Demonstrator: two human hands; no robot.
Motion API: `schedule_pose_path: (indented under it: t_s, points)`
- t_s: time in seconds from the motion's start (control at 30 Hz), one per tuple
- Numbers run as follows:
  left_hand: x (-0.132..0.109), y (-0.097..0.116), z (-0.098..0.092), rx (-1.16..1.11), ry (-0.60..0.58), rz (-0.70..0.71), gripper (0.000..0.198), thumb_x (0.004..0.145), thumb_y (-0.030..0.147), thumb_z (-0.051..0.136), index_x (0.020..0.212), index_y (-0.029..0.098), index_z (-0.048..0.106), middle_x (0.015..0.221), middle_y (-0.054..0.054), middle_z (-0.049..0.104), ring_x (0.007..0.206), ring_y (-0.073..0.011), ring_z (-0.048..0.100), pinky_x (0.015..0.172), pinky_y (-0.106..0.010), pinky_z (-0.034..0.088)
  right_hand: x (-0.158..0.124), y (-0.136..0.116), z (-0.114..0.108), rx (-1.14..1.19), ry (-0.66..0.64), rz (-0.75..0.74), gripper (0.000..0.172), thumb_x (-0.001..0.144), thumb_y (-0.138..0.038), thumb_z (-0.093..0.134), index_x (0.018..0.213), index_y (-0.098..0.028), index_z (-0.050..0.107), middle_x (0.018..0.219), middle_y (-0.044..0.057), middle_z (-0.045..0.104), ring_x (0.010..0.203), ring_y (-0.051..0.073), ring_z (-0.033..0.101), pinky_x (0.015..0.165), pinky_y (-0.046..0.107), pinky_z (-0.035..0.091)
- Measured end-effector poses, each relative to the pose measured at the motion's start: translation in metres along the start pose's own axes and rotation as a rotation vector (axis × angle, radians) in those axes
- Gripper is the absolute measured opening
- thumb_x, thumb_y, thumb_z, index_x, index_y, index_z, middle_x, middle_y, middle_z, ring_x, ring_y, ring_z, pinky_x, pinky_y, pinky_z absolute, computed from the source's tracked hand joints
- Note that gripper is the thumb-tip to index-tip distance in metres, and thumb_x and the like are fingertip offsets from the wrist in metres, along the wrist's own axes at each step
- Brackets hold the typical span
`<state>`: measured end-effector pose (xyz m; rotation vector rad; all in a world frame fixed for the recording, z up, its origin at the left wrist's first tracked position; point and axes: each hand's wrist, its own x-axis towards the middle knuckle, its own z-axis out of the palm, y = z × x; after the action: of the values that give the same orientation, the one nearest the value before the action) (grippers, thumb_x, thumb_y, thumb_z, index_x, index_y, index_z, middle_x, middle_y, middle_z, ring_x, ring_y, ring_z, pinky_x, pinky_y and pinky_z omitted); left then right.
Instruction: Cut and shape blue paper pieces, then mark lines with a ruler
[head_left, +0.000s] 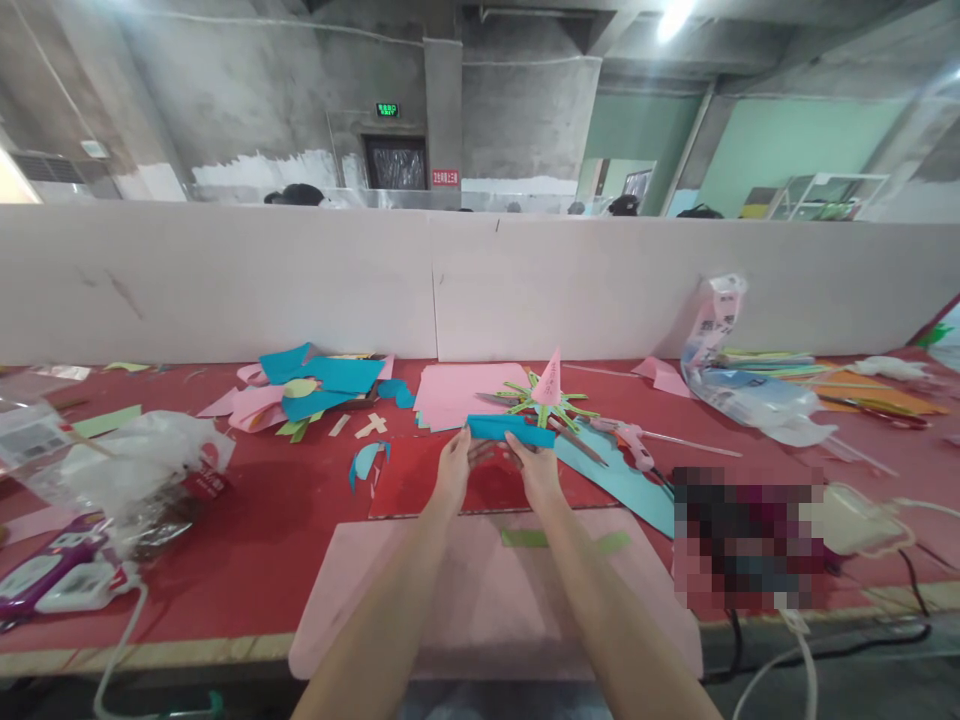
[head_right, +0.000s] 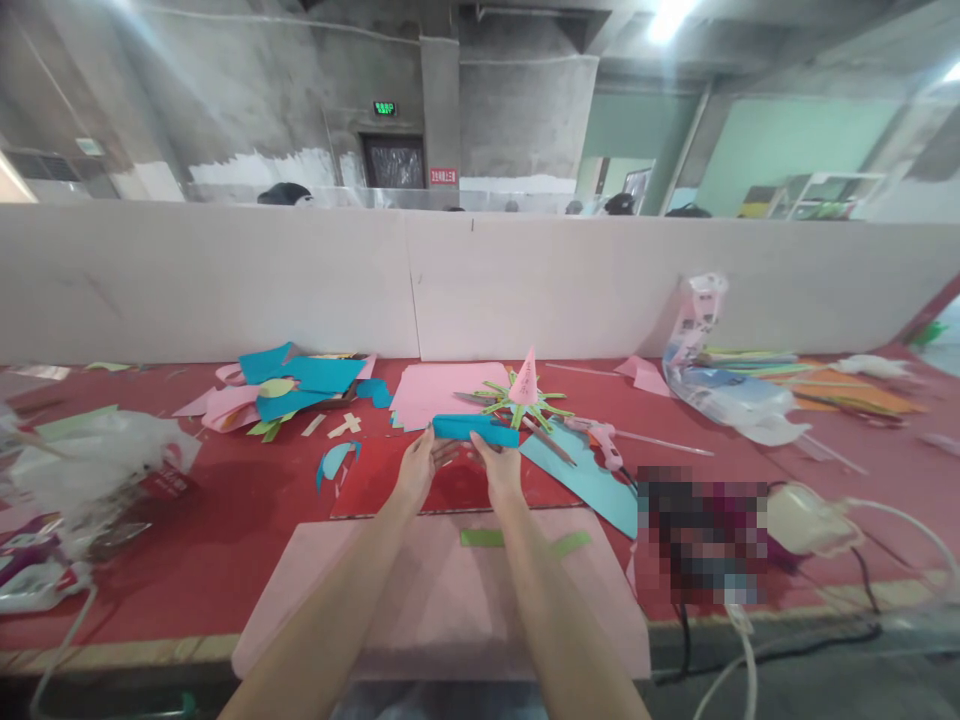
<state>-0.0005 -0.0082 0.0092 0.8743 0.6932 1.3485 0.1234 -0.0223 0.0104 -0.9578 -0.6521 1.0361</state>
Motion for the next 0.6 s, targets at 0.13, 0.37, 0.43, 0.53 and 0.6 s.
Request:
schedule_pose_path:
  t_s: [0.13, 0.37, 0.43, 0.53, 0.6]
  points:
    - [0.002, -0.005, 0.000, 0.109, 0.003, 0.002, 0.052, 0.058, 0.056, 0.075, 0.086, 0.013, 0.069, 0.088, -0.009, 0.073, 0.087, -0.0253, 0.068, 0.081, -0.039, 0.054, -0.002, 0.000, -0.001, -0.079, -0.013, 0.033, 0.046, 0.049, -0.039, 0.083, 0.087, -0.016, 0.068, 0.081, 0.005, 0.073, 0.069, 0.022, 0.068, 0.050, 0.027, 0.053]
    - [0.008, -0.015, -0.007, 0.390, 0.062, 0.008, 0.045, 0.055, 0.058, 0.073, 0.061, 0.014, 0.071, 0.064, -0.005, 0.071, 0.077, -0.0292, 0.068, 0.075, -0.038, 0.054, -0.002, 0.006, -0.003, -0.241, -0.112, -0.127, 0.038, 0.059, -0.042, 0.077, 0.086, -0.016, 0.071, 0.084, 0.004, 0.073, 0.082, 0.023, 0.067, 0.075, 0.032, 0.053]
    - [0.007, -0.015, -0.007, 0.318, 0.044, 0.005, 0.050, 0.055, 0.062, 0.072, 0.064, 0.013, 0.071, 0.067, -0.007, 0.072, 0.076, -0.0289, 0.069, 0.076, -0.040, 0.054, 0.002, 0.010, -0.005, -0.298, -0.088, -0.147, 0.036, 0.061, -0.044, 0.075, 0.082, -0.016, 0.071, 0.080, 0.004, 0.073, 0.078, 0.022, 0.067, 0.074, 0.033, 0.053]
    - [0.004, -0.014, -0.004, 0.184, 0.035, -0.033, 0.056, 0.058, 0.066, 0.069, 0.072, 0.011, 0.070, 0.071, -0.010, 0.072, 0.076, -0.0294, 0.070, 0.077, -0.043, 0.054, 0.007, 0.017, -0.009, -0.335, -0.040, -0.168, 0.036, 0.060, -0.046, 0.075, 0.079, -0.016, 0.071, 0.078, 0.003, 0.073, 0.077, 0.022, 0.067, 0.073, 0.032, 0.052]
    - [0.003, -0.012, -0.003, 0.120, 0.028, -0.075, 0.058, 0.062, 0.067, 0.066, 0.076, 0.011, 0.070, 0.073, -0.012, 0.072, 0.079, -0.0299, 0.070, 0.077, -0.044, 0.055, 0.009, 0.020, -0.011, -0.341, -0.024, -0.148, 0.036, 0.059, -0.048, 0.075, 0.076, -0.016, 0.071, 0.073, 0.003, 0.072, 0.071, 0.022, 0.066, 0.070, 0.032, 0.052]
